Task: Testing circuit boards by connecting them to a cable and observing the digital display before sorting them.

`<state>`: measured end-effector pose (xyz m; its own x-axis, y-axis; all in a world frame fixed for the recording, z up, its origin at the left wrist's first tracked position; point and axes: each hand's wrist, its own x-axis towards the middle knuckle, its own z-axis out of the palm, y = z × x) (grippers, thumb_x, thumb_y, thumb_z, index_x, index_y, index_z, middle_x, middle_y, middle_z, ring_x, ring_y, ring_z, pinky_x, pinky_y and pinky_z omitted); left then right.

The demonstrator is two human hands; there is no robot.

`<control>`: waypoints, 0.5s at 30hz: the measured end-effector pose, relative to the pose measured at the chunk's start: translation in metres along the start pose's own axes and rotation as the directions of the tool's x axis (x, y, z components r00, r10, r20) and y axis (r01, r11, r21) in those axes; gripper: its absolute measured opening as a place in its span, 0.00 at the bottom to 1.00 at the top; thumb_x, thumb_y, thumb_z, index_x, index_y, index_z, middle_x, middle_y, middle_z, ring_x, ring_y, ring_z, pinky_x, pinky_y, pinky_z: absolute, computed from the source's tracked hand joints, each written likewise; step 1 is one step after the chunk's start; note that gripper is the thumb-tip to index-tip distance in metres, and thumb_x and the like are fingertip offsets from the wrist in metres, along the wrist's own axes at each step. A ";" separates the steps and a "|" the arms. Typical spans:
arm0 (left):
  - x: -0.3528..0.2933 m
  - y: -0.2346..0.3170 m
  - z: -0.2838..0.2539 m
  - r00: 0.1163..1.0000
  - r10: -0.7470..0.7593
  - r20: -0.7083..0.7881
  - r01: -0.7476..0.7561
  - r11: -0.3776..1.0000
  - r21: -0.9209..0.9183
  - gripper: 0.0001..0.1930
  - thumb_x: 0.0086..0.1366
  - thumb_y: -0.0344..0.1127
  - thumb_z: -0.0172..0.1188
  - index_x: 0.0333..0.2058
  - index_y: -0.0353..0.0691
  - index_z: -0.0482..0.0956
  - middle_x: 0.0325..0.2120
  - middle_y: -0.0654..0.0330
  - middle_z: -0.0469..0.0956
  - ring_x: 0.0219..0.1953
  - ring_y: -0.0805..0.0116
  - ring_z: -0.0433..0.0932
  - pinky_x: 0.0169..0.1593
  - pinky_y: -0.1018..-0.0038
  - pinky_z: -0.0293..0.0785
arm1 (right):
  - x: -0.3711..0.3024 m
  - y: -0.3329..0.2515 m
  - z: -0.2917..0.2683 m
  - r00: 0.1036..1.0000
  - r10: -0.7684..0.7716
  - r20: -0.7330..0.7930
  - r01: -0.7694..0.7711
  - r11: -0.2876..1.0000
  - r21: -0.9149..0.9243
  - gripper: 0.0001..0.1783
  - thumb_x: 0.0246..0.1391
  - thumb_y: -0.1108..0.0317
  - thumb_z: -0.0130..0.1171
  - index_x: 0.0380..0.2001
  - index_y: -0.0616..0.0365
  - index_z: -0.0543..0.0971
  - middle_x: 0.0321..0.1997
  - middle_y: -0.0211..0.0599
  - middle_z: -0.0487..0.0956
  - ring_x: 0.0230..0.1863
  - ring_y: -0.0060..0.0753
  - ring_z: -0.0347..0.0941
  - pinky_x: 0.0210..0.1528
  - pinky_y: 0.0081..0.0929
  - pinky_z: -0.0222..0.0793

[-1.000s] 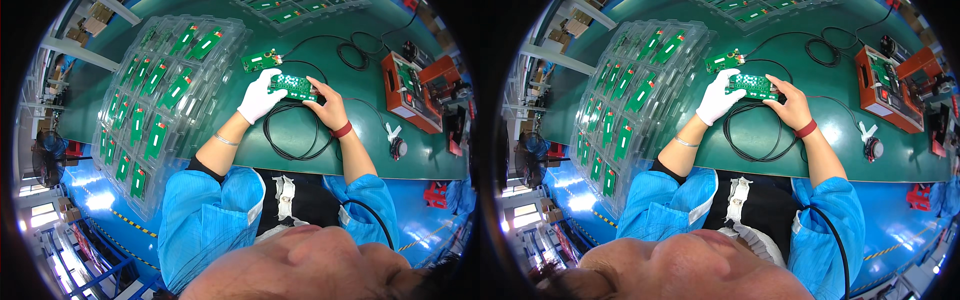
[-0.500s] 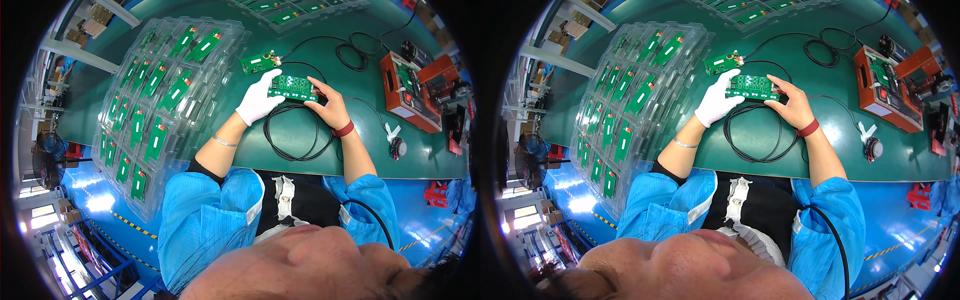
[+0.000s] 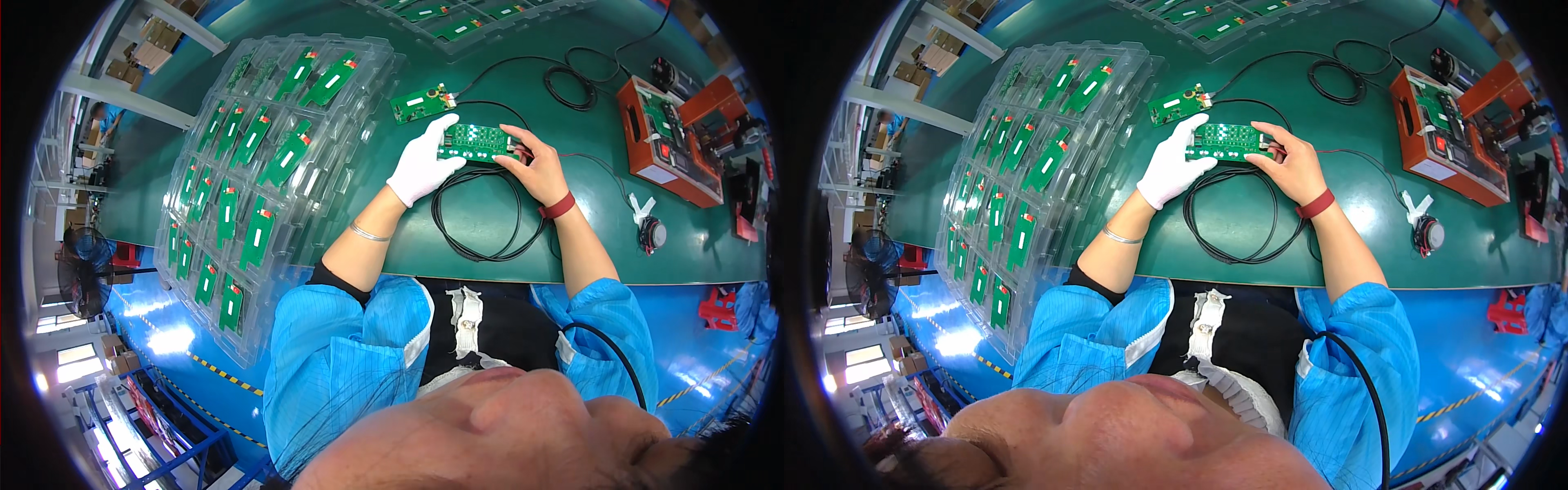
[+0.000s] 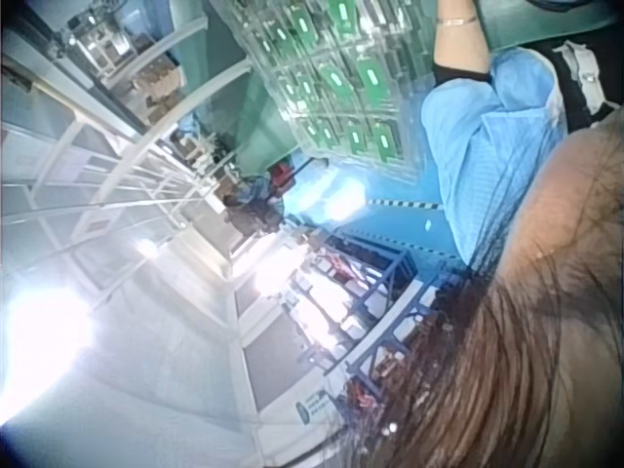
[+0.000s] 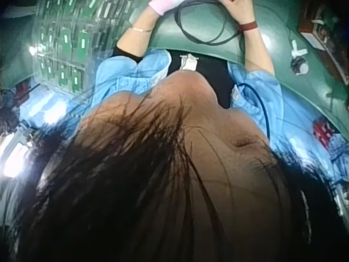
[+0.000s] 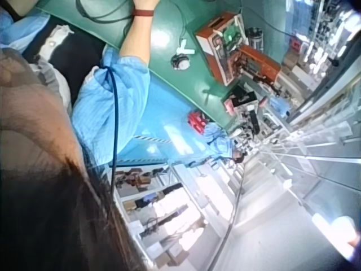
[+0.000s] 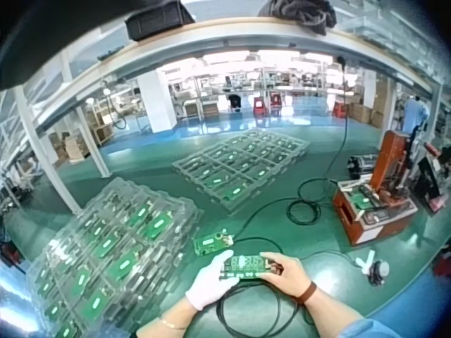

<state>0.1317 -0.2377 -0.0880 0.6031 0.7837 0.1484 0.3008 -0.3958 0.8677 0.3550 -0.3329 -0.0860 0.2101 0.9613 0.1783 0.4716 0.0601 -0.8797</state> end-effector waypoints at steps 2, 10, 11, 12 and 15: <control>0.000 0.000 0.000 1.000 0.014 -0.006 -0.014 1.000 0.019 0.38 0.52 0.28 0.67 0.64 0.44 0.66 0.46 0.51 0.79 0.39 0.59 0.79 0.48 0.69 0.76 | 0.000 -0.001 0.000 1.000 0.003 0.003 -0.003 1.000 -0.001 0.27 0.48 0.75 0.68 0.54 0.59 0.79 0.37 0.30 0.82 0.29 0.18 0.68 0.35 0.15 0.68; 0.000 -0.002 0.001 0.997 0.078 -0.027 -0.076 0.995 0.068 0.38 0.52 0.28 0.67 0.64 0.45 0.66 0.47 0.51 0.79 0.40 0.58 0.79 0.49 0.68 0.76 | 0.000 0.000 0.005 0.998 -0.041 -0.053 0.042 0.998 0.035 0.26 0.46 0.75 0.70 0.53 0.54 0.81 0.27 0.25 0.76 0.24 0.18 0.63 0.28 0.16 0.64; 0.000 -0.001 0.000 0.997 0.068 -0.024 -0.067 0.996 0.063 0.38 0.52 0.28 0.67 0.64 0.45 0.66 0.47 0.51 0.79 0.40 0.57 0.79 0.48 0.68 0.76 | 0.000 0.001 0.004 0.998 -0.042 -0.053 0.043 0.999 0.031 0.26 0.47 0.75 0.70 0.53 0.55 0.81 0.27 0.25 0.76 0.24 0.18 0.63 0.28 0.16 0.64; 0.000 0.000 0.000 0.998 0.059 -0.020 -0.057 0.997 0.058 0.38 0.52 0.29 0.67 0.64 0.45 0.66 0.47 0.51 0.79 0.40 0.57 0.79 0.48 0.68 0.76 | 0.000 0.001 0.004 0.998 -0.043 -0.053 0.045 0.999 0.027 0.26 0.47 0.75 0.70 0.53 0.55 0.81 0.27 0.25 0.76 0.24 0.18 0.63 0.28 0.16 0.64; 0.000 0.001 0.000 0.999 0.039 -0.012 -0.038 0.998 0.048 0.38 0.52 0.29 0.67 0.64 0.45 0.66 0.47 0.51 0.79 0.40 0.57 0.79 0.48 0.68 0.76 | -0.001 0.001 0.004 0.998 -0.045 -0.052 0.046 0.999 0.019 0.26 0.47 0.75 0.70 0.53 0.55 0.81 0.28 0.25 0.77 0.24 0.18 0.63 0.28 0.16 0.64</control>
<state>0.1316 -0.2381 -0.0873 0.6058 0.7732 0.1876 0.3128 -0.4483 0.8374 0.3521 -0.3322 -0.0891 0.2330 0.9422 0.2407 0.4645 0.1096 -0.8788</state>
